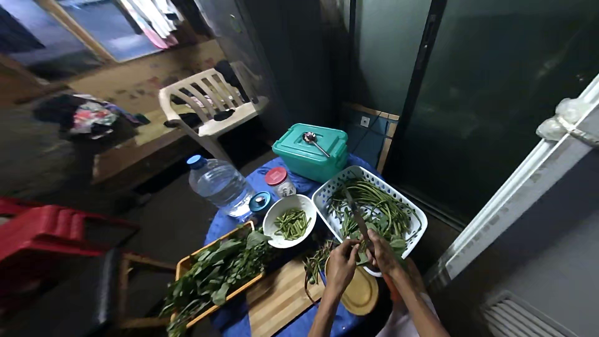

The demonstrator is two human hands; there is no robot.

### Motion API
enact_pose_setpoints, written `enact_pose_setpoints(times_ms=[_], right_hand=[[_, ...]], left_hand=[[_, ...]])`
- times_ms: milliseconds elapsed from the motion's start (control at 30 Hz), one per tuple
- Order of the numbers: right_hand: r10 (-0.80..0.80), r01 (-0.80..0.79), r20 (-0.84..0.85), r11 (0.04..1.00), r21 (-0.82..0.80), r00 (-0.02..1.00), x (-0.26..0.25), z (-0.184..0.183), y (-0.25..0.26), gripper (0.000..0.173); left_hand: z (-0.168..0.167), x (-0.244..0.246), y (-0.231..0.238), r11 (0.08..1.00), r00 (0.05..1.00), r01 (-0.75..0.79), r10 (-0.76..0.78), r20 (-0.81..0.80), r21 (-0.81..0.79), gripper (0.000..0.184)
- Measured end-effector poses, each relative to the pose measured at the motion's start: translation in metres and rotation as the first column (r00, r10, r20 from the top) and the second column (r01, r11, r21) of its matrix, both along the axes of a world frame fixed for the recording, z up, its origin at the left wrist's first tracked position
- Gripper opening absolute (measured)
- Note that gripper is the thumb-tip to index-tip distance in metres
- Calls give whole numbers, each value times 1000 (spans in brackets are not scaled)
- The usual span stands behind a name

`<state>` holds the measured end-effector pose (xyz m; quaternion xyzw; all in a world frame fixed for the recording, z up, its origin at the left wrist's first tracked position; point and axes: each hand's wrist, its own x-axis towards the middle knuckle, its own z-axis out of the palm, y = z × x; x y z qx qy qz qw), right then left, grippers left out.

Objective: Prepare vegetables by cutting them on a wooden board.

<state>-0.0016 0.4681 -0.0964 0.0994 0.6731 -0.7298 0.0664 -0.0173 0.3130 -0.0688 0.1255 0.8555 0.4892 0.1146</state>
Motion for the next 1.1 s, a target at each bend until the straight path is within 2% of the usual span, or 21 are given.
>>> enact_pose_setpoints(times_ms=[67,167,267,400,467,500,567,633,700,767,867,933,1000,1100], right_hand=[[-9,9,-4,999,36,1000,0,0,-1,51],[-2,25,-91,967,255,996,-1,-7,-4,55],[-45,130,-193,883,452,980,-2,-11,-6,58],[-102,196,-192,799,568,976,-5,2,2,55],[-60,125,-130,803,582,990,-9,3,5,53],[3,20,-39,827,562,999,-10,4,7,54],[151,-225,196,865,449,969,-12,5,11,60],[234,-338,313,879,336,920,-9,2,12,64],[215,-326,339,893,312,916,-4,5,15,62],[176,-320,378,875,364,909,-3,9,25,63],[184,-417,518,826,380,835,-12,9,35,76],[173,-427,567,833,352,805,-22,5,34,80],[150,-403,564,844,355,812,-35,-3,29,78],[94,-350,503,826,442,859,-62,-14,19,74]], left_hand=[[-1,2,-1,1000,1000,1,-1,27,7,24],[-5,5,-3,998,997,-14,9,70,69,23],[-9,10,-7,992,994,-54,43,96,112,22],[-17,11,-27,969,969,-243,245,-43,49,25],[-30,1,-38,947,940,-320,322,-113,34,27],[-36,-4,-44,939,932,-342,342,-117,20,26],[-47,-15,-55,936,936,-351,349,-53,-34,29],[-54,-21,-67,934,937,-341,347,49,-106,36],[-56,-21,-76,928,926,-349,363,107,-127,39],[-57,-16,-86,921,914,-377,387,125,-95,37],[-62,-6,-105,889,876,-453,457,155,-59,34],[-66,4,-120,855,840,-517,513,179,-23,33],[-71,16,-137,821,806,-570,554,208,23,33],[-76,35,-163,773,763,-631,605,226,61,33]])
